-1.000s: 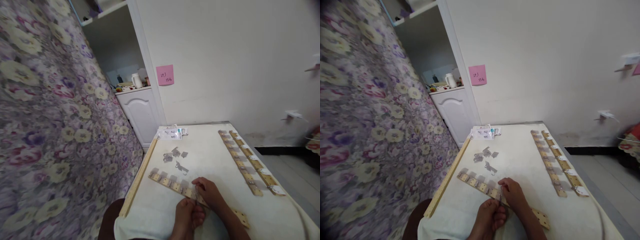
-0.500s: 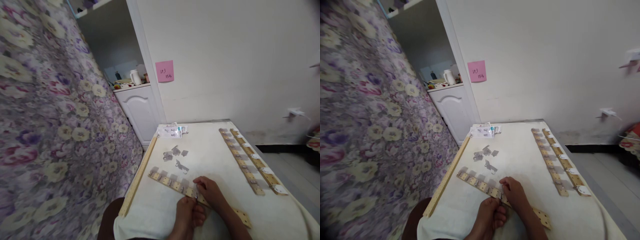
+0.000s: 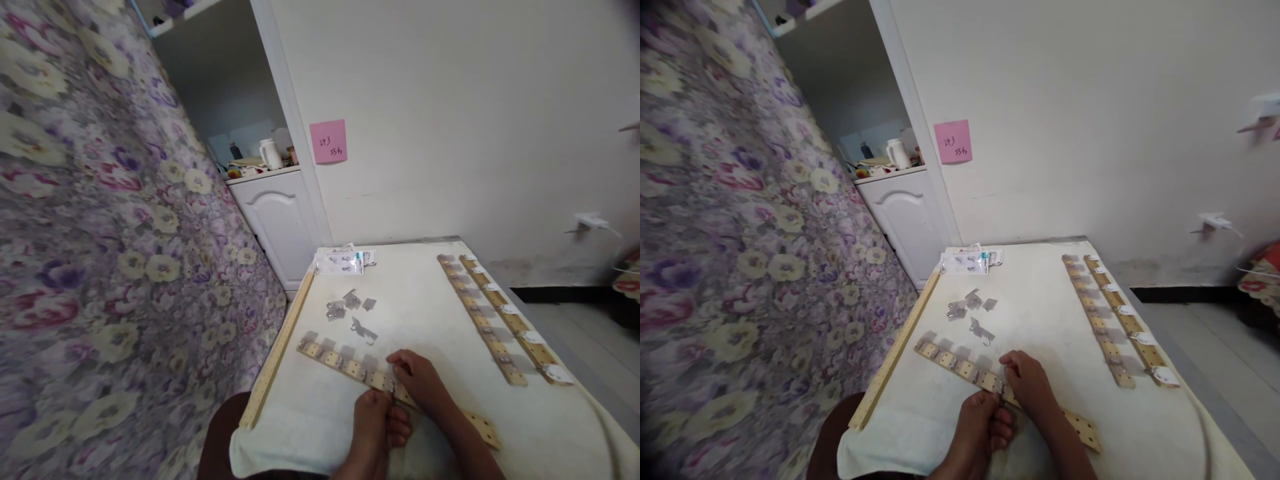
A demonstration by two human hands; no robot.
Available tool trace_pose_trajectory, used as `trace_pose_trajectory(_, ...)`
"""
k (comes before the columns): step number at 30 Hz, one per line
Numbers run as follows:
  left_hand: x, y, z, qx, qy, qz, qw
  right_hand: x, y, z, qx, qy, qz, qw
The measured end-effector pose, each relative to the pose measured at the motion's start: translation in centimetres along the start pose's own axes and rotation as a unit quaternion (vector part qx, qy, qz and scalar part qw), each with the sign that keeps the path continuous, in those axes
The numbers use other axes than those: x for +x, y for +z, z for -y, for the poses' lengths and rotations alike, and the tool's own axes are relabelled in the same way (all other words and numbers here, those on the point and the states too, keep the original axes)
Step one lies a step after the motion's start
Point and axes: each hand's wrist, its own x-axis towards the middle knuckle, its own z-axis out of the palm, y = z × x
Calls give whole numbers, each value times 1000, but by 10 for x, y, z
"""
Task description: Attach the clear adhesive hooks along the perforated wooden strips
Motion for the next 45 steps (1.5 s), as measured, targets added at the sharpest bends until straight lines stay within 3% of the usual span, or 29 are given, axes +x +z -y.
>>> trace_pose_trajectory(11, 1, 0, 2, 2, 8, 1, 1000, 0, -2, 1, -23, 2, 12, 1000)
trace_pose_trajectory(25, 5, -1, 6, 12, 16, -4, 1000, -1, -6, -2, 23, 24, 57, 998)
trace_pose_trajectory(45, 3, -1, 6, 22, 28, 2, 999, 0, -2, -1, 10, 64, 56, 996)
